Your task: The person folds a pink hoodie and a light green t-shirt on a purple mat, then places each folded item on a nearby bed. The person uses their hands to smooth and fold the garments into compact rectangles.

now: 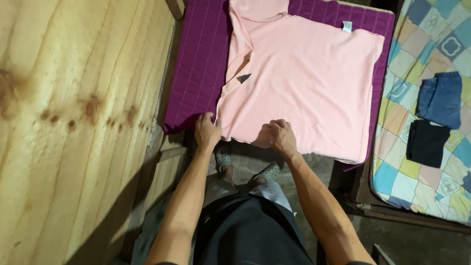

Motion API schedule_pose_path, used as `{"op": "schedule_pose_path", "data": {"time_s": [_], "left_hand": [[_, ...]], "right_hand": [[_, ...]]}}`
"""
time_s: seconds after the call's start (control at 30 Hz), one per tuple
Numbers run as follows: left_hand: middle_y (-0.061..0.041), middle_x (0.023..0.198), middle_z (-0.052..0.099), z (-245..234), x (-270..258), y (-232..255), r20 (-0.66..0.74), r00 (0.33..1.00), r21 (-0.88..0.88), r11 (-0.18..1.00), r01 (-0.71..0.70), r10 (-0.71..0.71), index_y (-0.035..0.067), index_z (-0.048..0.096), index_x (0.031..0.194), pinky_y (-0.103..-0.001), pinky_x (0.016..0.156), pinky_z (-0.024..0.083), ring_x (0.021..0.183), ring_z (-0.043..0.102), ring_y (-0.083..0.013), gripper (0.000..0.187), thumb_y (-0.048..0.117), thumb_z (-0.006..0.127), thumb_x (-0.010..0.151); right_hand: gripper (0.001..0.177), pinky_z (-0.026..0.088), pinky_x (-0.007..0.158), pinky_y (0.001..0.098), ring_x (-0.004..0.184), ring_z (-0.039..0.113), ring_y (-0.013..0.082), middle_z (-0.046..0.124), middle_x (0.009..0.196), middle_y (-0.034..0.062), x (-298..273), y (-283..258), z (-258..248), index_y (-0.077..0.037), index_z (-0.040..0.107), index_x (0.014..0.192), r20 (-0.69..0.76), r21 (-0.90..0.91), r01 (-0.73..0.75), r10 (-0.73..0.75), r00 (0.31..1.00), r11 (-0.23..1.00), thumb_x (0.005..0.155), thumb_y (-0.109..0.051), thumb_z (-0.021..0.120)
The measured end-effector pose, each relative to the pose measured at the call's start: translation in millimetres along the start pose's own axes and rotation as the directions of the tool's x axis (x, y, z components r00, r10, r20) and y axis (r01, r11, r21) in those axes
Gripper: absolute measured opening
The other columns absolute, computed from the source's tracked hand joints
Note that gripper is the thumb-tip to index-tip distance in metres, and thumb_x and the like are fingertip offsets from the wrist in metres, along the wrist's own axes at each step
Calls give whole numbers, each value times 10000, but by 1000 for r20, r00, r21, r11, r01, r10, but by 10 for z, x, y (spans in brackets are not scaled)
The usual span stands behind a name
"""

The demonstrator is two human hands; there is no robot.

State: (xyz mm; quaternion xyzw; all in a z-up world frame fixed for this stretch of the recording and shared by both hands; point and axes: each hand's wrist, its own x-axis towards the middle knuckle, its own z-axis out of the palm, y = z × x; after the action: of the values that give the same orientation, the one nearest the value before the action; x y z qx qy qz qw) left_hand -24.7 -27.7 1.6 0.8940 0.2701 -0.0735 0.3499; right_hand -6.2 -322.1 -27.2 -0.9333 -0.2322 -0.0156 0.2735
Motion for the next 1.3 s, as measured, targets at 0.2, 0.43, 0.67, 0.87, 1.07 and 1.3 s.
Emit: {"op": "schedule_pose_path", "data": {"time_s": [0.2,0.43,0.67,0.87,1.07,1.3], "left_hand": [[-201,1424,560,195,488,148,35,996,-62,995,-79,81,40,514,1426,-483,1096,417,1313,506,-399,632,293,735,890],[-238,1388,546,218,807,298,67,992,-63,993,-99,103,7,485,1438,-472,1068,430,1277,517,-414,699,283,774,865],[-170,1127,720,202,1003,121,144,989,-196,979,53,-25,50,687,1096,-443,914,533,1043,694,-326,263,270,672,951],[-210,1125,684,232,1273,-786,-186,906,-515,823,240,-381,-13,620,1114,-431,893,522,1002,677,-311,292,258,646,1008],[-181,1089,718,14,1200,-794,-69,947,-546,807,227,-313,-37,658,1113,-394,898,533,990,694,-277,363,269,709,926],[-109,1032,712,-268,988,-657,280,900,-630,643,436,-336,8,684,1173,-379,588,626,793,718,-211,427,338,706,902]], "right_hand": [[312,522,884,439,978,618,346,703,1102,141,106,-105,118,-27,712,1062,-69,-63,-63,59,996,996,757,-34,649],[304,576,772,392,840,655,292,682,999,167,341,-453,375,-67,702,1228,194,68,-459,439,877,886,995,-98,509],[348,558,811,442,899,662,350,727,1013,168,556,-878,380,-72,733,1146,67,102,-232,226,972,967,852,-54,547],[296,572,757,419,801,705,306,717,938,142,669,-852,291,-111,734,1163,184,126,-434,408,894,892,905,-123,588],[258,564,757,420,826,710,313,735,949,147,645,-767,316,-91,746,1128,167,142,-453,430,887,880,903,-149,635],[290,620,712,363,813,717,204,735,1043,91,379,-364,292,-142,693,1251,240,21,-686,662,710,728,998,-196,561]]}}
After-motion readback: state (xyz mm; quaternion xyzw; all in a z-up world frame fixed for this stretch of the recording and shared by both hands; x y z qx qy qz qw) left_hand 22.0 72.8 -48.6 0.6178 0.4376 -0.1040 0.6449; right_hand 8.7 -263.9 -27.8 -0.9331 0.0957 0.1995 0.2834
